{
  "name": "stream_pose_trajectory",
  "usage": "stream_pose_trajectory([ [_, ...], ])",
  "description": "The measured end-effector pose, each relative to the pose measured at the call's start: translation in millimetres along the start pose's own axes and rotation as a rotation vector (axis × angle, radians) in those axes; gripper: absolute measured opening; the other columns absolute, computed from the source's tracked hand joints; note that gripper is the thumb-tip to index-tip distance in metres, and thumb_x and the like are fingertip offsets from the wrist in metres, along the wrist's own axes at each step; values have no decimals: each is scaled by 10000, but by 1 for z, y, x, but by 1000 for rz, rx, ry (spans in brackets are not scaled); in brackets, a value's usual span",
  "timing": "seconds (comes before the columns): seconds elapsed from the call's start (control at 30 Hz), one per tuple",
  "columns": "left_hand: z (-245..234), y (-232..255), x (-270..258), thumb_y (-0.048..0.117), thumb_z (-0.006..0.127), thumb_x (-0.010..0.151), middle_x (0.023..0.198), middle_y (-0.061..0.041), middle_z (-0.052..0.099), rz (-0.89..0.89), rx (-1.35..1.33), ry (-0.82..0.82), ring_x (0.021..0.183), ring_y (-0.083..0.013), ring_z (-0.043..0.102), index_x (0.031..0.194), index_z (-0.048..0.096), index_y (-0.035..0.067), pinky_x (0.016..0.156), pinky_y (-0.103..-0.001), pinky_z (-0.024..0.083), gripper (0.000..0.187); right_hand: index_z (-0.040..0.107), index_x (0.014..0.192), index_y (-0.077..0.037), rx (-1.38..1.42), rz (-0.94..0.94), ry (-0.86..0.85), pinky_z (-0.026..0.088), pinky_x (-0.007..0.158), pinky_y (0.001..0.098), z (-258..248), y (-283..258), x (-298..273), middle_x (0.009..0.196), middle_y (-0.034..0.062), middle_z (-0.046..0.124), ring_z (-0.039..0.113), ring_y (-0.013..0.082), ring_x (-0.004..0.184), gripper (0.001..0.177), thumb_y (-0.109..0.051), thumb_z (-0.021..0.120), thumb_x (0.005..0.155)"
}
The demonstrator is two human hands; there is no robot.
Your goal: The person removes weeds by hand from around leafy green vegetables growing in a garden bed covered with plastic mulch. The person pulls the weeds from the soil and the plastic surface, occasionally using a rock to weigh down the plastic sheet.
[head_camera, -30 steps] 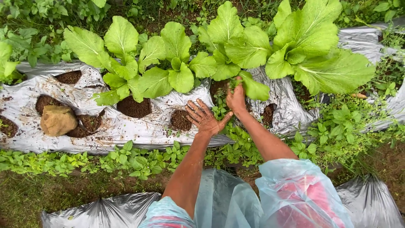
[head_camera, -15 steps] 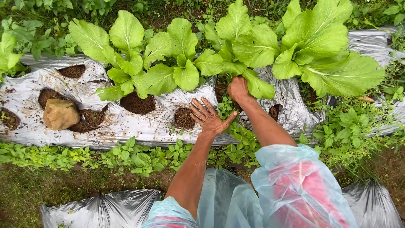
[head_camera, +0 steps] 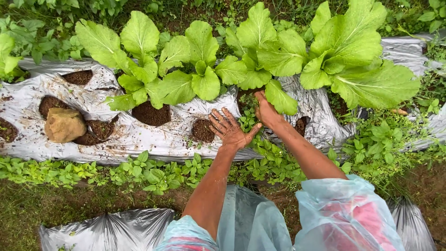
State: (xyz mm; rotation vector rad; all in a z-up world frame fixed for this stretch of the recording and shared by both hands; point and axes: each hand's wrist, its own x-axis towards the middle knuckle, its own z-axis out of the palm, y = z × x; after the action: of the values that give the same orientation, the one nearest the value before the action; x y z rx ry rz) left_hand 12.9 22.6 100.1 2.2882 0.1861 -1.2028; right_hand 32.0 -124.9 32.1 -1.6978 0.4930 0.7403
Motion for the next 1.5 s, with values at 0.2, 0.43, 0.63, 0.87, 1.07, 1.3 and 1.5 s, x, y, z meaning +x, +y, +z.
stream_pose_trajectory([
  [0.2, -53, 32, -61, 938, 169, 713, 1623, -323, 215, 33, -40, -58, 1527, -433, 218, 1622, -85, 28, 1232, -647, 118, 1311, 361, 1493, 62, -996, -556, 45, 577, 986, 547, -8, 34, 25, 1461, 293, 393, 469, 482, 1339, 700, -320, 651, 983],
  [0.43, 8, -5, 6, 989, 189, 668, 1678, -292, -146, 2, -16, -4, 1544, -463, -131, 1595, -227, 70, 1207, -672, -55, 1371, 510, 1175, 0, -1148, -757, 358, 652, 640, 497, 3, 118, 134, 1175, 228, 482, 595, 504, 1072, 508, -207, 813, 824],
  [0.63, 38, -24, 39, 1008, 235, 669, 1615, -315, -323, 11, -7, 81, 1495, -517, -254, 1583, -270, 70, 1188, -694, -68, 1403, 509, 1224, -4, -933, -624, 376, 644, 731, 499, 6, 109, 120, 1180, 283, 536, 631, 498, 1066, 478, -166, 785, 868],
  [0.87, 34, -24, 38, 990, 244, 687, 1632, -304, -288, 24, -61, 65, 1509, -501, -229, 1579, -265, 74, 1191, -685, -68, 1376, 552, 1296, 98, -629, -397, 223, 599, 802, 483, -17, 78, 101, 1072, 312, 657, 677, 447, 1024, 487, -119, 763, 913],
  [1.07, 31, -26, 31, 996, 272, 676, 1658, -299, -231, 48, -67, 57, 1528, -492, -194, 1581, -271, 76, 1204, -672, -76, 1400, 626, 1196, 9, -536, -187, 71, 597, 745, 430, -35, -2, 35, 950, 198, 687, 672, 295, 795, 348, -184, 760, 940],
  [1.3, 51, -31, 46, 975, 486, 666, 1621, -291, -331, 34, -76, 167, 1477, -530, -301, 1579, -300, 92, 1183, -701, -70, 1493, 547, 1171, 13, -275, -442, 51, 522, 833, 440, -66, -97, -7, 948, 115, 532, 571, 293, 907, 203, -139, 617, 1056],
  [1.5, 47, -30, 44, 977, 489, 638, 1609, -278, -367, 27, -116, 146, 1472, -513, -316, 1571, -301, 104, 1189, -696, -49, 1503, 552, 1145, -27, -332, -567, 59, 507, 934, 549, -40, -125, -23, 982, 169, 596, 619, 361, 1004, 193, -129, 666, 1028],
])
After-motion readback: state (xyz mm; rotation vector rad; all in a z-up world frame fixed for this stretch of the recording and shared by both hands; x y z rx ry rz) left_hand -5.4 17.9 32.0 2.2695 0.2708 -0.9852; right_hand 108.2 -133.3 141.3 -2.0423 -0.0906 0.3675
